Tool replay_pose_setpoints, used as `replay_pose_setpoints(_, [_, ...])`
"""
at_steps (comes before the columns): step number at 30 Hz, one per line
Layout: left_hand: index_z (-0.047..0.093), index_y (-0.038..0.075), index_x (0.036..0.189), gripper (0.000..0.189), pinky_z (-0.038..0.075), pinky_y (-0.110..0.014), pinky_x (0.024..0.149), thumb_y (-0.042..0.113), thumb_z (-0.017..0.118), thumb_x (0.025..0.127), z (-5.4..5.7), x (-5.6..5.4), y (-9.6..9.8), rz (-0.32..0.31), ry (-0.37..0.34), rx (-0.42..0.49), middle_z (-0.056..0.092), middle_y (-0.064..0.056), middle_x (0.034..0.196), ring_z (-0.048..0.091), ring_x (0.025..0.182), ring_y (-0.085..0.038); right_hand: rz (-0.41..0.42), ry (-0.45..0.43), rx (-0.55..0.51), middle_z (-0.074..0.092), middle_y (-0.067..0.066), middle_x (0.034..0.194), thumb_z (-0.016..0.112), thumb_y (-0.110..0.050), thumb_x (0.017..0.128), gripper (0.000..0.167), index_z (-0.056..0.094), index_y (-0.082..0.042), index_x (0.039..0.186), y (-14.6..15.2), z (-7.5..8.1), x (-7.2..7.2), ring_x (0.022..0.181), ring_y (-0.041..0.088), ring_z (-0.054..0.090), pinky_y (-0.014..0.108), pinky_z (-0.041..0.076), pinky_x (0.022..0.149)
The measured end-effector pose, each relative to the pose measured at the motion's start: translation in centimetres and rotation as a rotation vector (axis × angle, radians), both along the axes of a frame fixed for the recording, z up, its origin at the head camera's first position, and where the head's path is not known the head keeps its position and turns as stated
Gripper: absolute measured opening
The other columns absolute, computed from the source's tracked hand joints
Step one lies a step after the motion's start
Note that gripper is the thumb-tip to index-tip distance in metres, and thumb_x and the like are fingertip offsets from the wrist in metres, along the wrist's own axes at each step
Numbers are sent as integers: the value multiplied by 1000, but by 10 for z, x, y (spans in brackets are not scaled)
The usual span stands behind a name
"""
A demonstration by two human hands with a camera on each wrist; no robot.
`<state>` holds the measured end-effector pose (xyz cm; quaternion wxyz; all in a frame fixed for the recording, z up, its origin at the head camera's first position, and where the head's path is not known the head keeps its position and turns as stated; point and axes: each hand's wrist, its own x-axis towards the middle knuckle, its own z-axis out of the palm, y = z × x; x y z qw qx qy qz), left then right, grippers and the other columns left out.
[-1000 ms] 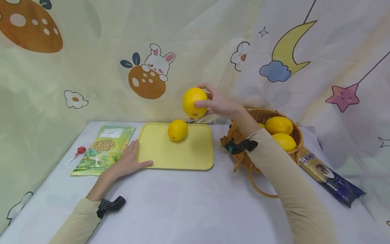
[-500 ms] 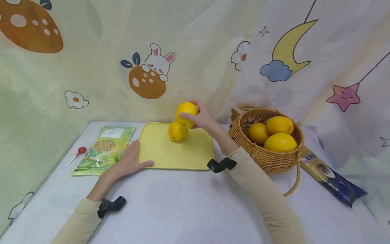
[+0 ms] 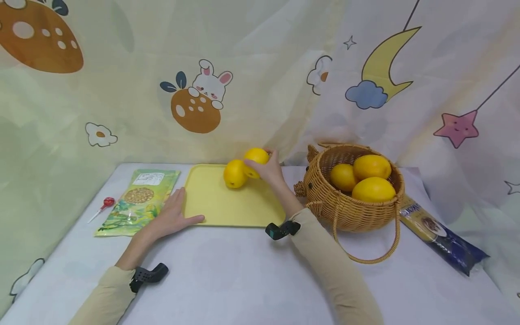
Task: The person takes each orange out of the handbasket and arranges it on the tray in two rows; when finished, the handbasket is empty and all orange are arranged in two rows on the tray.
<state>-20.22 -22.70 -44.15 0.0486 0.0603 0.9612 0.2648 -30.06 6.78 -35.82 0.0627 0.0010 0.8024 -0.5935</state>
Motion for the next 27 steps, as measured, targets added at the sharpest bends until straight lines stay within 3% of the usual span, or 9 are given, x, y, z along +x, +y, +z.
replay_pose_setpoints(4, [-2, -9, 152, 128, 7, -58, 122, 70, 65, 76, -1, -1, 0, 5, 16, -5, -1, -29, 161, 1, 149, -45, 23, 59, 60, 42, 19, 140, 74, -36, 83, 81, 26, -15, 145, -3, -11, -2, 117, 33, 53, 46, 53, 91])
replay_pose_setpoints(10, [-3, -9, 152, 130, 7, -58, 122, 72, 65, 75, -3, -1, 0, 5, 17, -7, -2, -29, 161, 1, 149, -45, 123, 109, 203, 42, 18, 143, 73, -37, 84, 78, 32, -10, 145, -18, -23, -4, 123, 34, 51, 48, 47, 101])
replay_pose_setpoints(16, [-3, -8, 152, 131, 5, -57, 122, 74, 63, 74, -3, 0, 2, 8, -4, 12, -3, -28, 161, 0, 150, -44, 179, 101, 234, 44, 16, 144, 72, -36, 85, 74, 36, -9, 144, -41, -31, -3, 122, 34, 51, 48, 46, 102])
replay_pose_setpoints(27, [-3, -5, 153, 129, 8, -60, 121, 73, 64, 75, -1, 0, 3, 15, 15, 1, 1, -28, 161, 4, 149, -45, 274, 208, 333, 53, 13, 137, 73, -36, 84, 71, 44, -6, 141, -79, -34, -9, 116, 30, 53, 43, 47, 102])
